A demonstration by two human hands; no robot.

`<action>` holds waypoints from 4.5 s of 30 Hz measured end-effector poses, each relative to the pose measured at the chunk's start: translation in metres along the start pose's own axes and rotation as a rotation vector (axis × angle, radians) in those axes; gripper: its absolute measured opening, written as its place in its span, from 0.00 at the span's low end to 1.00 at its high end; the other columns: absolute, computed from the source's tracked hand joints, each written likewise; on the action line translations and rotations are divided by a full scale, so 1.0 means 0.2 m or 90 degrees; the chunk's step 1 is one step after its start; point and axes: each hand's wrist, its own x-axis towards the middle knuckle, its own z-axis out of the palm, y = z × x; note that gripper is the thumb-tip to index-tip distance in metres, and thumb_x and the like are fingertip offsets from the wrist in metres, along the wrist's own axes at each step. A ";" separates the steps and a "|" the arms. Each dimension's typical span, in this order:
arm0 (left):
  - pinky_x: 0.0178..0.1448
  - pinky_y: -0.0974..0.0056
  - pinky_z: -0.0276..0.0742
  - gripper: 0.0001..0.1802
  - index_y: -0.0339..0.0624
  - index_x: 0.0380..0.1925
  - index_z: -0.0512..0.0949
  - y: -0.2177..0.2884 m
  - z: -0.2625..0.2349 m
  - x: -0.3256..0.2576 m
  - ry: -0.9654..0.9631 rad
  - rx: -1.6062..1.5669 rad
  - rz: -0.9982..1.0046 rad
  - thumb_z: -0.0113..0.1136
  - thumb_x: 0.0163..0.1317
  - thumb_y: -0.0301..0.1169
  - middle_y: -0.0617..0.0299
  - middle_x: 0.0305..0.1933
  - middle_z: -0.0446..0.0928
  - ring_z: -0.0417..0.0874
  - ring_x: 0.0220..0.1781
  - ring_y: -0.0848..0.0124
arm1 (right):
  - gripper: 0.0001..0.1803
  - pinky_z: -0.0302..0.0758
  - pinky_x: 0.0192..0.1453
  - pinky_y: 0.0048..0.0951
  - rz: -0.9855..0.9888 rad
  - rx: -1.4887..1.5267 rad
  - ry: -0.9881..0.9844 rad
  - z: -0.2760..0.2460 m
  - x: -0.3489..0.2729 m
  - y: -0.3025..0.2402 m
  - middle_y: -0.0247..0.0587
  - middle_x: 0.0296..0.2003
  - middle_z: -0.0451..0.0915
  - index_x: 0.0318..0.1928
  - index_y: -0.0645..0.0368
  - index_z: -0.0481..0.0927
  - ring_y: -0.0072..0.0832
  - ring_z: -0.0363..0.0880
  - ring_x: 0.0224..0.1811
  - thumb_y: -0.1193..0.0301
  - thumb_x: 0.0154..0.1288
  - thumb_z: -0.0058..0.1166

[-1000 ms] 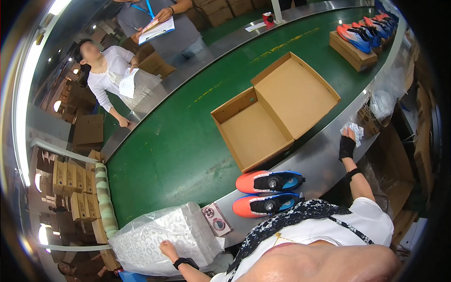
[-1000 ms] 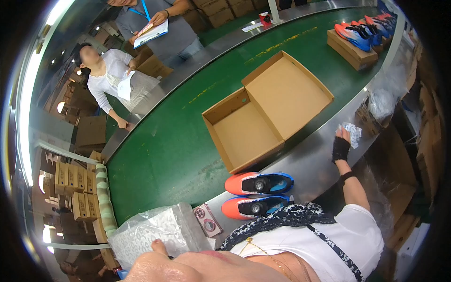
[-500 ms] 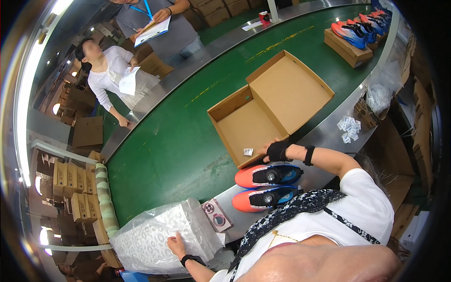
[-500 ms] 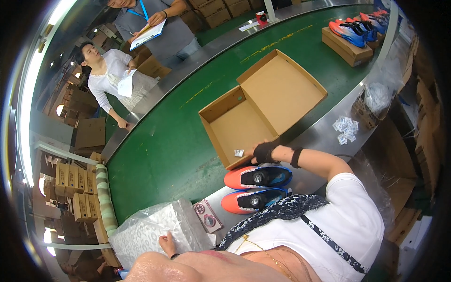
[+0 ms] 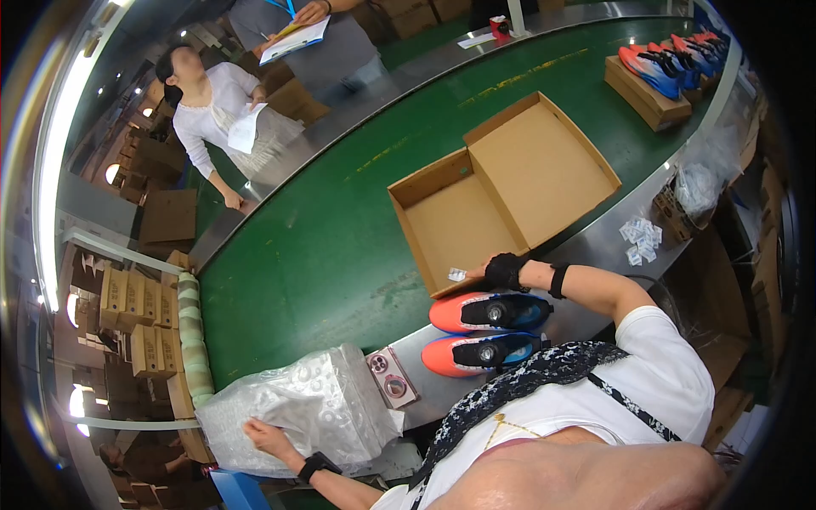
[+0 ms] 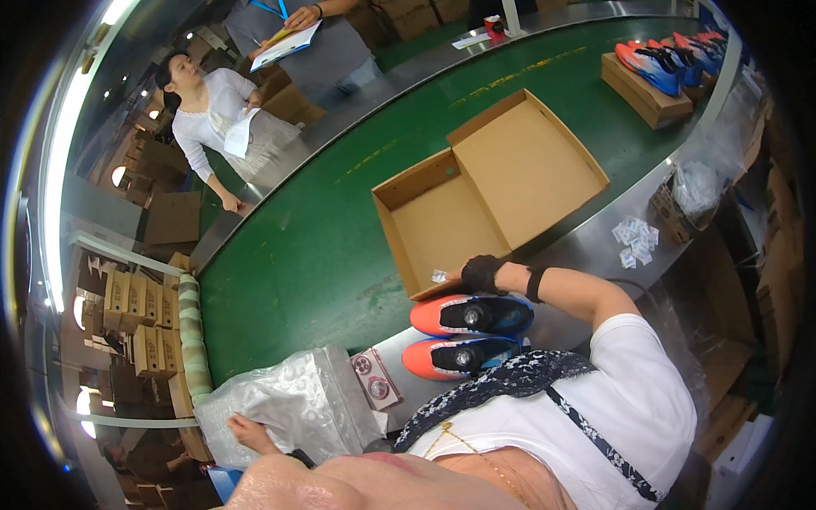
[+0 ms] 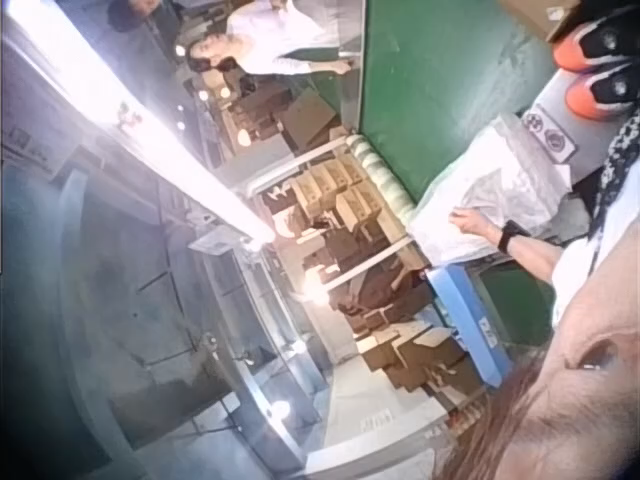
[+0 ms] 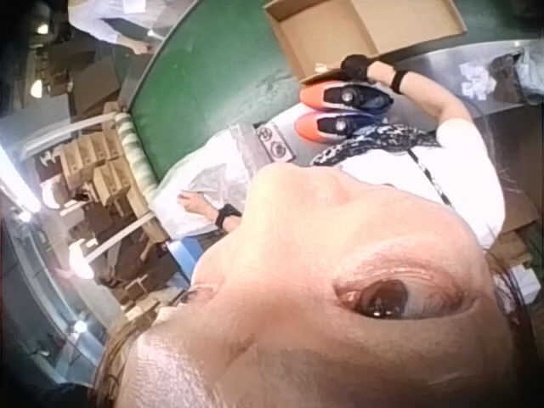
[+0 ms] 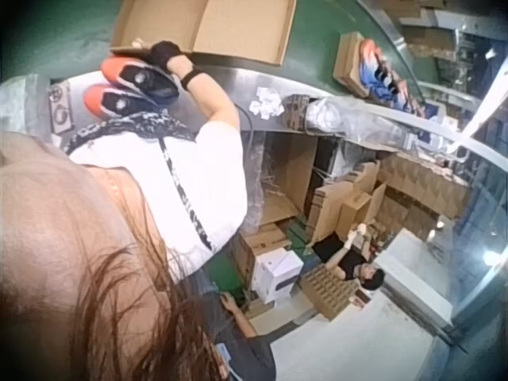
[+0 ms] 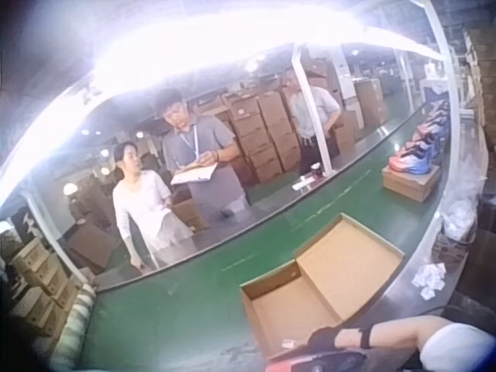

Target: The recorder takes shoes from the conveyor belt, inspects them, and packs them into a box with protective tissue paper.

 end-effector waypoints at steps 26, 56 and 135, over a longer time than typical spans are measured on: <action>0.59 0.31 0.38 0.30 0.44 0.55 0.64 1.56 1.01 -0.59 -0.418 -0.048 0.668 0.55 0.53 0.43 0.47 0.63 0.54 0.48 0.67 0.49 | 0.30 0.70 0.47 0.36 0.746 0.205 1.047 -0.93 -0.37 0.77 0.54 0.40 0.74 0.48 0.65 0.64 0.47 0.73 0.43 0.61 0.49 0.59; 0.44 0.66 0.70 0.21 0.31 0.42 0.72 1.06 1.57 -0.85 -0.851 -0.669 -0.414 0.62 0.50 0.32 0.58 0.41 0.76 0.76 0.39 0.69 | 0.11 0.59 0.38 0.52 -0.254 -0.283 0.062 0.14 -0.75 -0.47 0.28 0.34 0.75 0.35 0.46 0.78 0.28 0.71 0.32 0.62 0.52 0.45; 0.50 0.64 0.69 0.31 0.34 0.49 0.66 1.42 0.86 -0.77 -0.779 -0.690 -0.022 0.63 0.48 0.39 0.55 0.45 0.72 0.73 0.45 0.68 | 0.26 0.70 0.42 0.25 -0.055 0.341 0.526 -0.99 -0.38 -0.25 0.37 0.36 0.77 0.48 0.60 0.70 0.21 0.72 0.40 0.66 0.47 0.61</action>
